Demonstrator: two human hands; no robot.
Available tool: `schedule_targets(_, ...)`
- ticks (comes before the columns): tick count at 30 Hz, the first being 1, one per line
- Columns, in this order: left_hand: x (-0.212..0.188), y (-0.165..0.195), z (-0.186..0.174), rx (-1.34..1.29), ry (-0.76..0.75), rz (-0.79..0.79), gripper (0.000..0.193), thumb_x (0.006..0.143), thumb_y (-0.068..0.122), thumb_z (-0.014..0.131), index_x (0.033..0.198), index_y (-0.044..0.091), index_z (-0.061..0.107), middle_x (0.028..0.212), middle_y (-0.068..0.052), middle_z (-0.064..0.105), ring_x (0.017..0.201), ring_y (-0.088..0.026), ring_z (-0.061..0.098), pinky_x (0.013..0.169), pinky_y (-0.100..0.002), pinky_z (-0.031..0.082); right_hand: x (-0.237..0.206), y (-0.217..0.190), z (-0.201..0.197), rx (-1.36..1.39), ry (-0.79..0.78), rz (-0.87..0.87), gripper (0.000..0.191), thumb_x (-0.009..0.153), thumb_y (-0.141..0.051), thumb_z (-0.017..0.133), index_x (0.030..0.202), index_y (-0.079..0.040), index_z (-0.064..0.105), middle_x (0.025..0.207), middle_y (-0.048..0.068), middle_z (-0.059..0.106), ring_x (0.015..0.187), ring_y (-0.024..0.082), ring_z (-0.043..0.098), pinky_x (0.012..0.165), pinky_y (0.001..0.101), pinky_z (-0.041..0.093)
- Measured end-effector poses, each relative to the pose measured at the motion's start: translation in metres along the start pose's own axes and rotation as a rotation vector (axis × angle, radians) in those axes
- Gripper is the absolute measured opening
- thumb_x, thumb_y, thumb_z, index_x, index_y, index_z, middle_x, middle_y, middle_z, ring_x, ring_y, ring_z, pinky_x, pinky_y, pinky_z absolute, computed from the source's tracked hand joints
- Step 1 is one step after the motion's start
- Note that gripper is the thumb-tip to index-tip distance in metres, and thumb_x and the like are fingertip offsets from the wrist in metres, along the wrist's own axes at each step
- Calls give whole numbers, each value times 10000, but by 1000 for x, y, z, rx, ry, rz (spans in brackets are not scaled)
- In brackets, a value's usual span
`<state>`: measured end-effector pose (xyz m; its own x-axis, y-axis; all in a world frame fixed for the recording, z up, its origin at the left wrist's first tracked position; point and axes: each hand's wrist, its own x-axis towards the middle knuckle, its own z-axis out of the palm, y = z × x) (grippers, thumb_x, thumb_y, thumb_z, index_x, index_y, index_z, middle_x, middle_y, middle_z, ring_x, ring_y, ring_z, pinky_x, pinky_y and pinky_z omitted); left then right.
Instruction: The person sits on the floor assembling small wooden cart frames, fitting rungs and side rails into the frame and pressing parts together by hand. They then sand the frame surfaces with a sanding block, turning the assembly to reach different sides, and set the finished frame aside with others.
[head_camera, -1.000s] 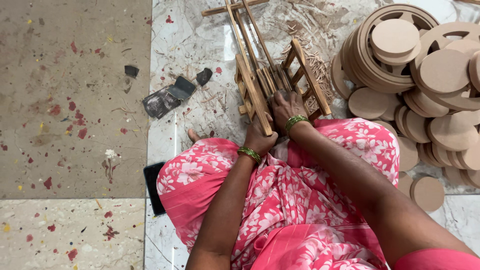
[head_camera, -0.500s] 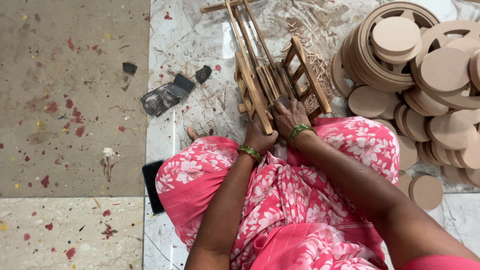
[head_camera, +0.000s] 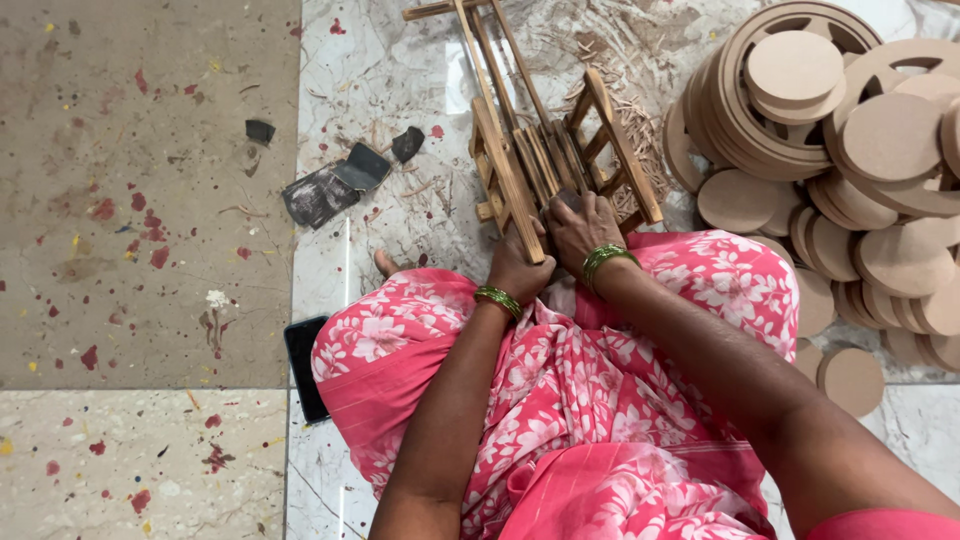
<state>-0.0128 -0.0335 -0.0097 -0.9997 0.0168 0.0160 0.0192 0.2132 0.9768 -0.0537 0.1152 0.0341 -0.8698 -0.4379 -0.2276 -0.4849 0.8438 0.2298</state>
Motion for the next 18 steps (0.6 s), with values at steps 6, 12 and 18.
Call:
schedule_targets(6,1,-4,-6,25,12,32,417,699,96,768,1077,81,591,914,-84,691,863,-180,714,783,-338,586,-12,-2,-2,56,-35,-45,495,904,-256,563,1398,-264,595,1353,6,524,1204,361,476,956,470,408)
schedule_targets(12,17,0,-11,35,-17,-4,412,702,98,750,1077,83,581,857,-55,684,798,-155,705,754,-319,580,14,4,-9,82,27,-28,644,787,-237,640,1426,-213,571,1405,60,508,1240,427,464,932,507,427)
schedule_targets(18,22,5,-22,30,-11,26,408,707,83,752,1072,73,569,865,-76,629,763,-181,653,719,-321,558,48,14,-11,671,145,152,565,932,-94,482,1449,-278,616,1560,22,512,1340,298,563,1169,566,427)
